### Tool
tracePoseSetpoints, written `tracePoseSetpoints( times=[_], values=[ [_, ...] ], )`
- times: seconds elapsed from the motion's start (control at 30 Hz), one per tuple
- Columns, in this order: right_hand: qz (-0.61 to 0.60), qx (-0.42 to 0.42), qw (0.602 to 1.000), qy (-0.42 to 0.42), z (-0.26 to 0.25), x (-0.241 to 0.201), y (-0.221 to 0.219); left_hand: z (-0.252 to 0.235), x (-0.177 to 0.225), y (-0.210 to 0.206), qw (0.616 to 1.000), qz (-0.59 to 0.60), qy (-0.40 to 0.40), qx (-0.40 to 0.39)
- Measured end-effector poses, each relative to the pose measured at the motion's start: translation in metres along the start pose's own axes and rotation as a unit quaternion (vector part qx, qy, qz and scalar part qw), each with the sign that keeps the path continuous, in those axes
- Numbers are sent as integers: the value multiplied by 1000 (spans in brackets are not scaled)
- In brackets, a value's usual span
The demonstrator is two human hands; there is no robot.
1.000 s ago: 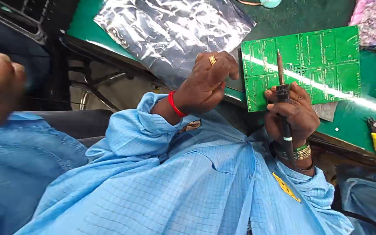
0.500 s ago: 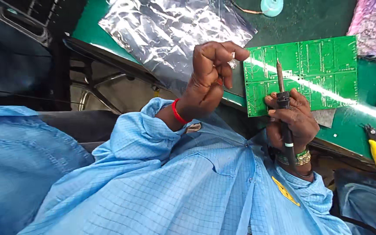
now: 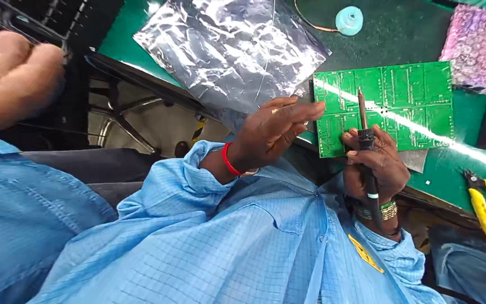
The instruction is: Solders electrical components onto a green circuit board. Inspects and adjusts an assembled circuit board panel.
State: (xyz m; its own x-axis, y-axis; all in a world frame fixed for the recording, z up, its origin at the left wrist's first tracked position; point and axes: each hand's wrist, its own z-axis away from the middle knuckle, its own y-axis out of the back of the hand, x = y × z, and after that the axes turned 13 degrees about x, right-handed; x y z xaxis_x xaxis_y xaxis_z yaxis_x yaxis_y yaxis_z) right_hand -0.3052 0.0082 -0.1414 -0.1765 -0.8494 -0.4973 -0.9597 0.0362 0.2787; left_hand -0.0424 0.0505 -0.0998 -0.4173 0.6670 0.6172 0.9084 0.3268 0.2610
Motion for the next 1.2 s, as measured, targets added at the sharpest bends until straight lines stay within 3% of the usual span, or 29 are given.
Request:
tracePoseSetpoints(
  times=[0.13,0.47,0.8,0.97,1.2],
  values=[
    [-7,10,1000,-1,3,2,1,5,3,12,999,-21,-22,45],
    [-11,14,1000,-4,3,2,0,17,11,34,994,-62,-60,-62],
    [-4,7,1000,-5,2,2,2,20,-7,80,983,-172,7,59],
    [10,2,1000,-5,0,0,2,14,-20,102,967,-234,70,71],
    [-2,-4,1000,-7,-1,3,3,4,-31,117,975,-200,59,-80]
  ],
)
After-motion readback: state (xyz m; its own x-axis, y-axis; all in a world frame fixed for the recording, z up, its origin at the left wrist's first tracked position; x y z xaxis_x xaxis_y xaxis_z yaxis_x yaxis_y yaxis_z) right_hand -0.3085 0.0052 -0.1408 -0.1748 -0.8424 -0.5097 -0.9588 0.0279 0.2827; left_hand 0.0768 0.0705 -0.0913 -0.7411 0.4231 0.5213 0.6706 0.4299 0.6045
